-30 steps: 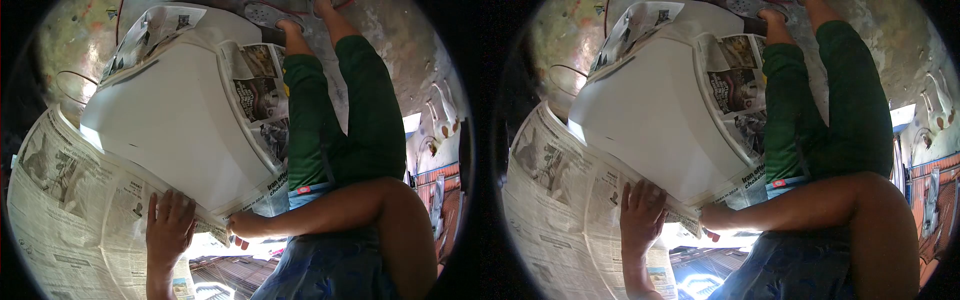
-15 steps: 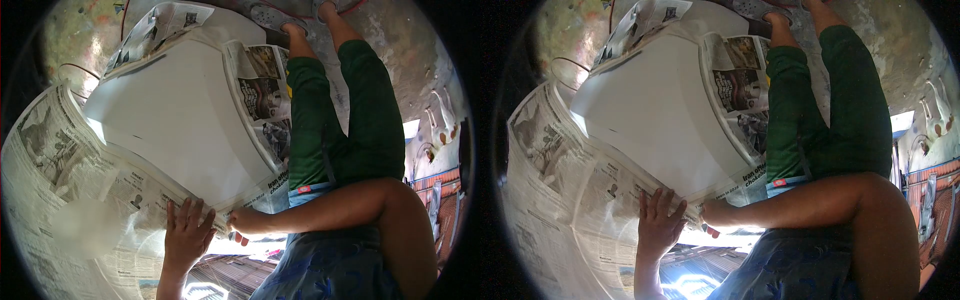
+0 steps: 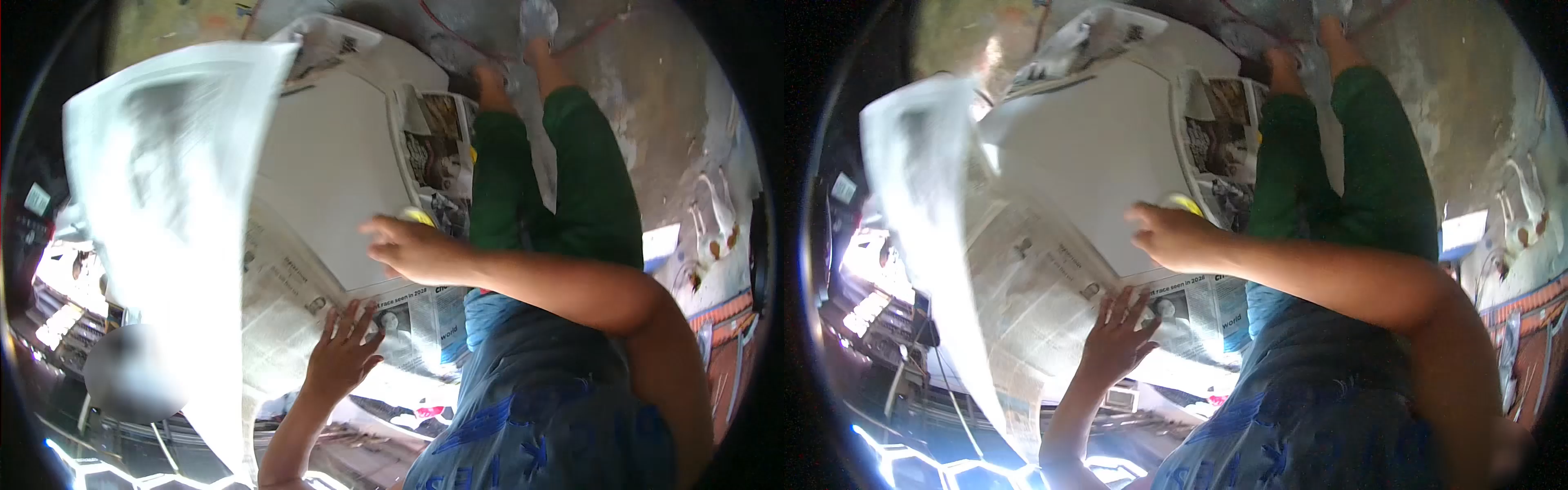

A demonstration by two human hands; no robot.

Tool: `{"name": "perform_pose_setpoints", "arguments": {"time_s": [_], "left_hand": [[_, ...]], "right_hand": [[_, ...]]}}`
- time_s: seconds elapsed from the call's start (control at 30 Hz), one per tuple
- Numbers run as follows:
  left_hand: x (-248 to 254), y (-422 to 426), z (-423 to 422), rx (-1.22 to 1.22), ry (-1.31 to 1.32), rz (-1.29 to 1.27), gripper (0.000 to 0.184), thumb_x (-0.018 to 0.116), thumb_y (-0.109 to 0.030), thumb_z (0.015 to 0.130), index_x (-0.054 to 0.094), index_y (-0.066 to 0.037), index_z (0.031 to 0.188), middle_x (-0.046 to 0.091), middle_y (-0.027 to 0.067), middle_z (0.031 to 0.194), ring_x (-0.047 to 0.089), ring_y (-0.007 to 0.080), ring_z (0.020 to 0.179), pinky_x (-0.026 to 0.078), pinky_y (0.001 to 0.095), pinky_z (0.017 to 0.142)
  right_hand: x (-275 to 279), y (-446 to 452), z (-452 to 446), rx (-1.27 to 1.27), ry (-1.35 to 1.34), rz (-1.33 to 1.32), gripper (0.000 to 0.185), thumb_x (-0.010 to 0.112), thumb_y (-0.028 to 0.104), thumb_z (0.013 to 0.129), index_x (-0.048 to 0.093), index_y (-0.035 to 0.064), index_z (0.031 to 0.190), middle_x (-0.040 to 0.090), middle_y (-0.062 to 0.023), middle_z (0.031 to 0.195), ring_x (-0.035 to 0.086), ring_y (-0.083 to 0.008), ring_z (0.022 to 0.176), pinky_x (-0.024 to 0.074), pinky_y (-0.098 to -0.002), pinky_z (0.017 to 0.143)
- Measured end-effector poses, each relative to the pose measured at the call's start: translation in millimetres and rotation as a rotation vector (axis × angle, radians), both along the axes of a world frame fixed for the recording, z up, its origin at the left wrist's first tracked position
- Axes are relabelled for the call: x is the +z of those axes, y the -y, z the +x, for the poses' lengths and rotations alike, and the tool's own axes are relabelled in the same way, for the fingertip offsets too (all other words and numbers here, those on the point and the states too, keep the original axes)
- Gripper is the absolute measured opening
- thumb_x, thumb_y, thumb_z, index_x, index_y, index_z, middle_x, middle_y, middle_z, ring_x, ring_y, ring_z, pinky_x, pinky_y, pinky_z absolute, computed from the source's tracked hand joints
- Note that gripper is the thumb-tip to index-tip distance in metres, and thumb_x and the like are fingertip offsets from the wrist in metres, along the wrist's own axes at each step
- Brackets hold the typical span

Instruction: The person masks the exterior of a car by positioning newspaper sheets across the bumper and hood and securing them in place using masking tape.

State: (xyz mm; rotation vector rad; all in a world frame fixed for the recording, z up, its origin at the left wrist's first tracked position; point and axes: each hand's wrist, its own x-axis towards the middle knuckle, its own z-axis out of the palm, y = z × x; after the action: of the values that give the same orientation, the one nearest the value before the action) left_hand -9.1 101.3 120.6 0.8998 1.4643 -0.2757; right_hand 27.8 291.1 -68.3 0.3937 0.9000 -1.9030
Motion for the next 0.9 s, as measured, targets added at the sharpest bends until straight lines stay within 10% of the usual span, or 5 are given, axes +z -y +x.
{"name": "perform_pose_setpoints", "arguments": {"time_s": [0.13,0.2,0.57,0.9], "left_hand": [[12.8,-38.7,-29.4,0.394,-0.331,0.038,0.052,0.072,-0.037,0.09,0.062,-0.024,0.139,0.037,0.0175,0.16,0.029,0.0396,0.15,0.026,0.0592,0.121],[26.7,-46.7,-50.3,0.643,-0.564,0.106,0.051,0.072,-0.036,0.09,0.062,-0.023,0.139,0.038,0.018,0.159,0.031,0.0396,0.149,0.027,0.058,0.121],[6.9,-28.6,-28.1,1.331,-1.619,0.387,0.045,0.067,-0.027,0.095,0.063,-0.015,0.137,0.046,0.0205,0.152,0.041,0.0397,0.141,0.033,0.0512,0.117],[-10.4,36.0,-43.3,1.547,-2.194,0.149,0.039,0.063,-0.02,0.098,0.063,-0.008,0.136,0.053,0.0227,0.146,0.05,0.0399,0.134,0.038,0.045,0.114]], "right_hand": [[39.6,-24.7,-130.8,-0.206,-0.355,0.127,0.057,0.057,0.029,0.102,0.042,-0.0008,0.148,0.05,-0.0259,0.147,0.055,-0.0304,0.131,0.0445,-0.0414,0.11],[55.5,-23.2,-184.5,-0.467,-0.086,-0.269,0.057,0.06,0.032,0.101,0.045,0.0009,0.147,0.053,-0.018,0.146,0.054,-0.0243,0.131,0.0437,-0.0387,0.11],[132.3,-17.0,-346.0,-0.277,-0.239,-0.239,0.044,0.042,0.029,0.109,0.054,0.0006,0.14,0.064,-0.014,0.134,0.063,-0.0255,0.119,0.0496,-0.0396,0.104],[177.6,83.5,-421.2,0.096,-0.541,-0.201,0.068,0.052,0.024,0.105,0.018,0.0094,0.162,0.045,-0.0132,0.153,0.065,-0.0309,0.113,0.0542,-0.0398,0.092]]}}
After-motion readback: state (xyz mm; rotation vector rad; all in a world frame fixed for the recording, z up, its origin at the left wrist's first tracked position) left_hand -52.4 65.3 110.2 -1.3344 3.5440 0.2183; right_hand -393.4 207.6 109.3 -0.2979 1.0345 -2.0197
